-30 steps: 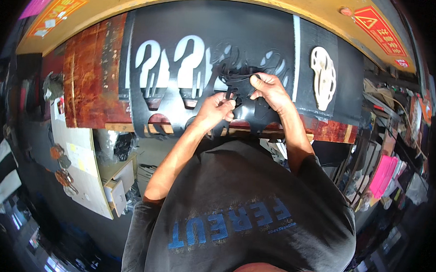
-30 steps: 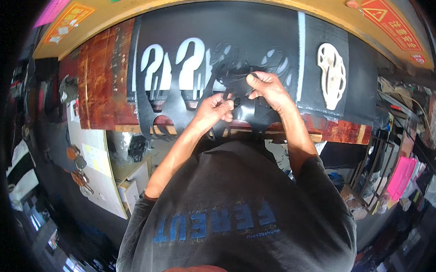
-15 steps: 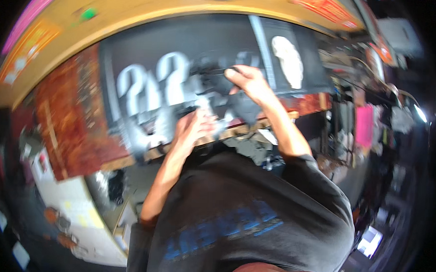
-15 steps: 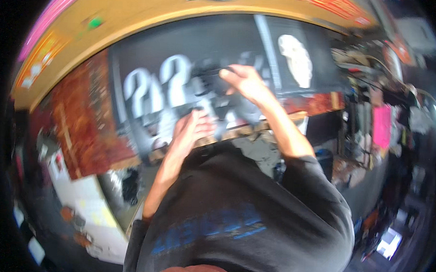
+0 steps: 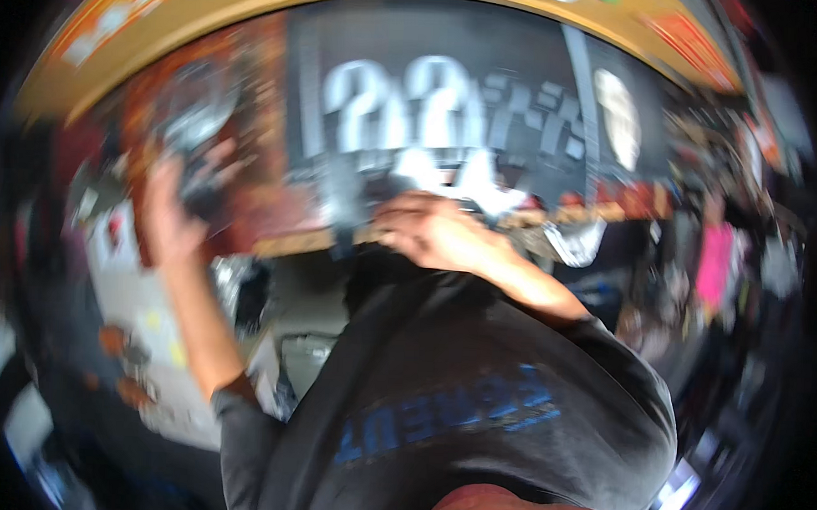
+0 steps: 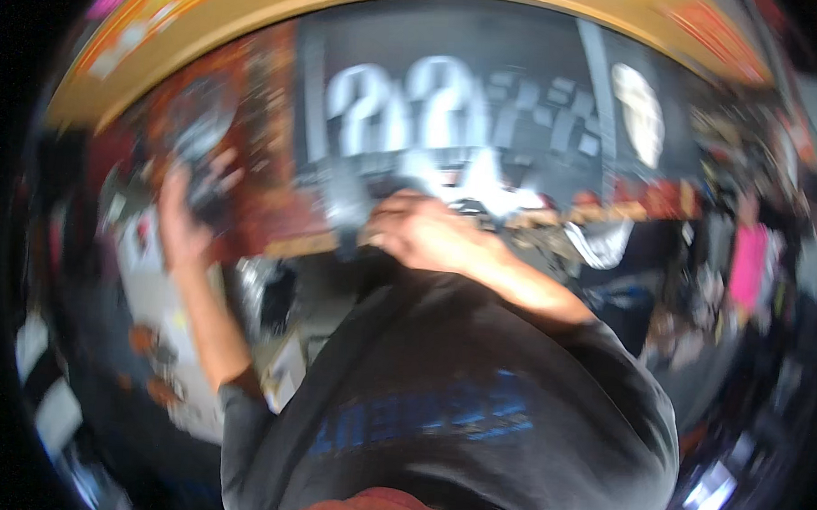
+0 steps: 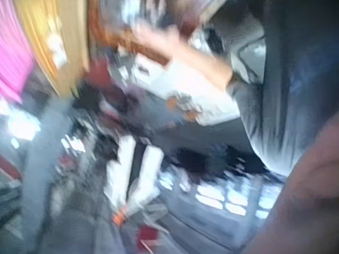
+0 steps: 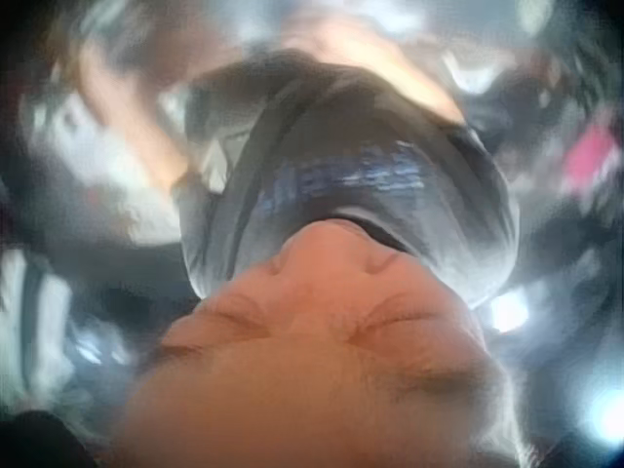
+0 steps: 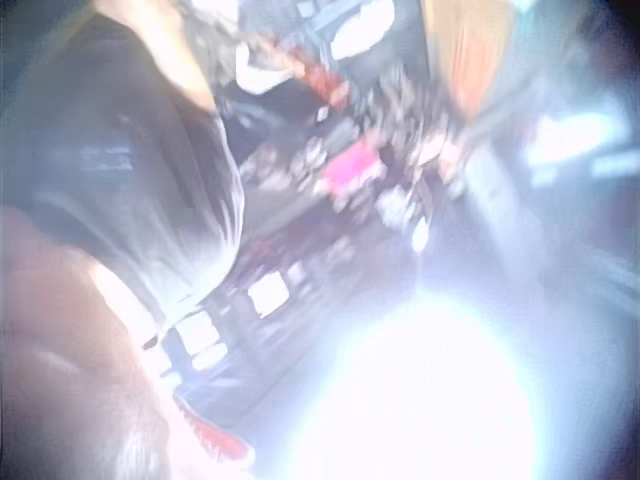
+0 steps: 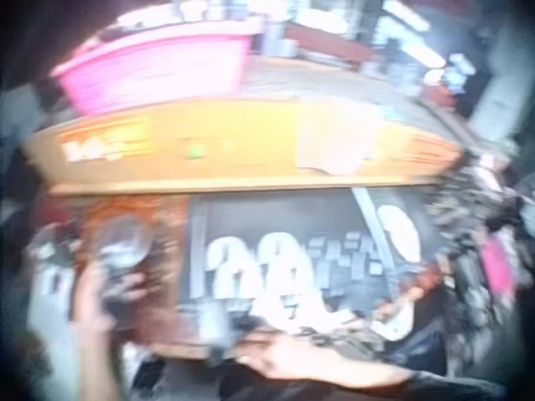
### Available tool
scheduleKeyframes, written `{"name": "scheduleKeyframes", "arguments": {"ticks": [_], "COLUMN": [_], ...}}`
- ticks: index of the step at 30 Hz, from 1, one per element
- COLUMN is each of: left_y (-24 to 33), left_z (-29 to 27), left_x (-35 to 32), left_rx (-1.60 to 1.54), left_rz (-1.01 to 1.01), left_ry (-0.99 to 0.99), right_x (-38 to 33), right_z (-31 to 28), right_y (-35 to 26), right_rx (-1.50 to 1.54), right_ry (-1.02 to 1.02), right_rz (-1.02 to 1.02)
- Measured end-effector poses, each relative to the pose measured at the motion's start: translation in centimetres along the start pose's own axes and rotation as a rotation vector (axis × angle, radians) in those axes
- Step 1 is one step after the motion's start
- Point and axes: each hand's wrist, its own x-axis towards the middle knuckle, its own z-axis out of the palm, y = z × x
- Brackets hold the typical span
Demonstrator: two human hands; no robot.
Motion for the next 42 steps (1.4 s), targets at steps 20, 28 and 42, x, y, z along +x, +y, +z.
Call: {"name": "scheduleKeyframes", "arguments": {"ticks": [20, 28, 42], "left_y": [-13.2, -18.8, -25.6], "left_z": [0.7, 8.5, 20.2], "left_x": [-1.2, -8.7, -6.8], "left_rx": [1.123, 1.141, 1.200], "left_rz": [0.173, -0.256, -0.020], "left_ry": [0.566, 0.527, 0.368], "right_x": [-27.0, -29.2, -30.2], "right_z": [-29.0, -31.8, -29.8], "right_y": [33.3, 32.8, 28.5], "right_rx": [-0.632, 0.148, 2.062], "right_ry": [0.554, 0.872, 0.837], "right_rz": [1.052, 0.835, -0.208]}}
